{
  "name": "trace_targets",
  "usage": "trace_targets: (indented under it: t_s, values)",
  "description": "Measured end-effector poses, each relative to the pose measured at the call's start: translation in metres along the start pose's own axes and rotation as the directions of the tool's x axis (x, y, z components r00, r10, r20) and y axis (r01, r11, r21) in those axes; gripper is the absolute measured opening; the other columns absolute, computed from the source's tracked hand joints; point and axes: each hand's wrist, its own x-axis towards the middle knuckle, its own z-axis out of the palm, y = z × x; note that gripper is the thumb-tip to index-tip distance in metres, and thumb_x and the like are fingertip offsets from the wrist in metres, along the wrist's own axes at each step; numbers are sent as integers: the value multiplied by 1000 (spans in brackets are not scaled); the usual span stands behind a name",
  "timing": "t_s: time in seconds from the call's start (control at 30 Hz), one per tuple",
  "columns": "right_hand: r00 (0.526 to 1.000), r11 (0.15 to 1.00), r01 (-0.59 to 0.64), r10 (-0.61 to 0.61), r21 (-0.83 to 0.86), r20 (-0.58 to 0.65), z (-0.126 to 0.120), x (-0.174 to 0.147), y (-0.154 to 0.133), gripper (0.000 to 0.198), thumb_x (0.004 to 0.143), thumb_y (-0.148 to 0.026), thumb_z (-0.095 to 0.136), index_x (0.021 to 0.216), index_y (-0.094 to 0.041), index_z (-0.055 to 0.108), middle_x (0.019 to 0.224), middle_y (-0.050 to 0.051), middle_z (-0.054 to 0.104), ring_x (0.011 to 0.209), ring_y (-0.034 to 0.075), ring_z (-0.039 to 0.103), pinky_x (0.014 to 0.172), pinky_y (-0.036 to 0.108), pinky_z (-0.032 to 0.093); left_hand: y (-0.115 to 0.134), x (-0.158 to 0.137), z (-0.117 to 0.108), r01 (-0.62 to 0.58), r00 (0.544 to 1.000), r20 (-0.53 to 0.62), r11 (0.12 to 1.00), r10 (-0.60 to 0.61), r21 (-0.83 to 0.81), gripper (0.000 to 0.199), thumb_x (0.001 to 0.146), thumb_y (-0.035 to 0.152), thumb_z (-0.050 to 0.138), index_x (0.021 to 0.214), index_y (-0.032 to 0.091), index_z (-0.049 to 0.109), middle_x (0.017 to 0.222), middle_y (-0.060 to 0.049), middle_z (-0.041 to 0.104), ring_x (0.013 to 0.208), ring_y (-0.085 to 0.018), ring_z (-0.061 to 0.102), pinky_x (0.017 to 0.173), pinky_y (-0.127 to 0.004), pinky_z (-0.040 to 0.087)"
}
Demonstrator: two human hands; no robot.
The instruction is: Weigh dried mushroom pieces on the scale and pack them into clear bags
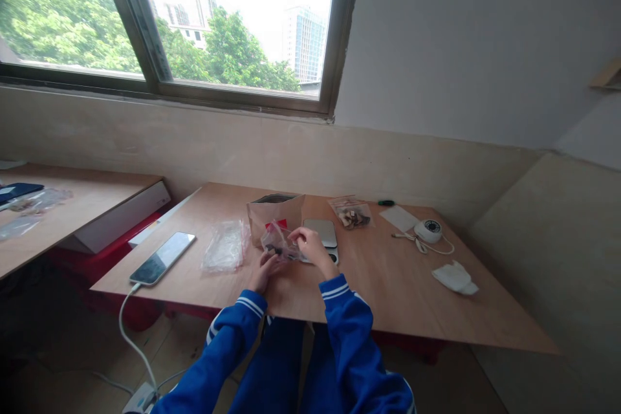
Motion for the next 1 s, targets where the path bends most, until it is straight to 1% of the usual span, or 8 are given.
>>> trace_targets:
  t_s: [0.07,0.17,0.3,0.4,0.6,0.8,0.93,1.0]
  values:
    - [993,999,-48,47,9,108,10,-5,11,27,79,-9,45,85,-19,69,86,5,71,81,20,65,75,31,49,-1,1,-2,17,1000,-11,998,-18,-59,45,59,43,76,94,16,66,94,-7,71,87,-25,68,85,-42,53]
    - [983,997,-37,25,65,179,23,-8,18,24,80,-12,52,95,-18,68,95,7,71,85,21,65,77,32,50,-1,1,-3,18,1000,1,998,-18,-66,46,59,43,77,93,14,69,96,-9,71,88,-26,68,88,-45,52]
    - [980,999,4,-11,38,201,31,-7,18,19,79,-16,60,95,-17,69,95,8,70,81,20,63,73,31,49,2,1,-3,0,997,76,1000,-1,13,39,64,46,75,91,17,73,96,-8,72,95,-25,66,94,-43,49]
    - [977,998,-61,55,23,205,31,-8,17,14,78,-22,63,89,-15,69,86,7,70,73,19,61,67,29,47,6,-1,-1,-25,996,88,998,20,66,36,65,48,73,86,19,74,93,-6,73,94,-24,66,93,-40,50]
    - [979,984,-153,138,94,153,26,-14,18,15,74,-27,66,83,-15,67,78,4,69,71,19,61,66,29,47,10,-5,1,-24,998,54,994,18,104,38,61,52,74,77,18,70,83,-5,71,87,-24,66,86,-37,52]
    - [988,980,-139,127,141,88,5,-7,11,16,74,-22,63,88,-16,69,85,6,71,77,19,64,73,32,49,12,-5,3,-16,999,29,998,14,65,40,60,54,74,77,19,64,82,-4,70,77,-21,67,79,-35,53]
    - [996,991,-49,39,125,81,-27,7,-11,15,76,-23,60,85,-17,71,85,5,71,78,18,65,73,30,49,15,-6,4,-15,1000,6,998,14,68,40,61,53,74,78,18,63,80,-2,69,72,-19,66,76,-33,53]
    - [999,992,19,-24,124,41,-43,19,-27,16,78,-25,59,86,-18,71,85,4,72,78,17,65,73,29,49,15,-7,3,-21,1000,21,998,20,62,39,63,51,73,80,18,63,80,-2,68,71,-18,66,74,-31,53]
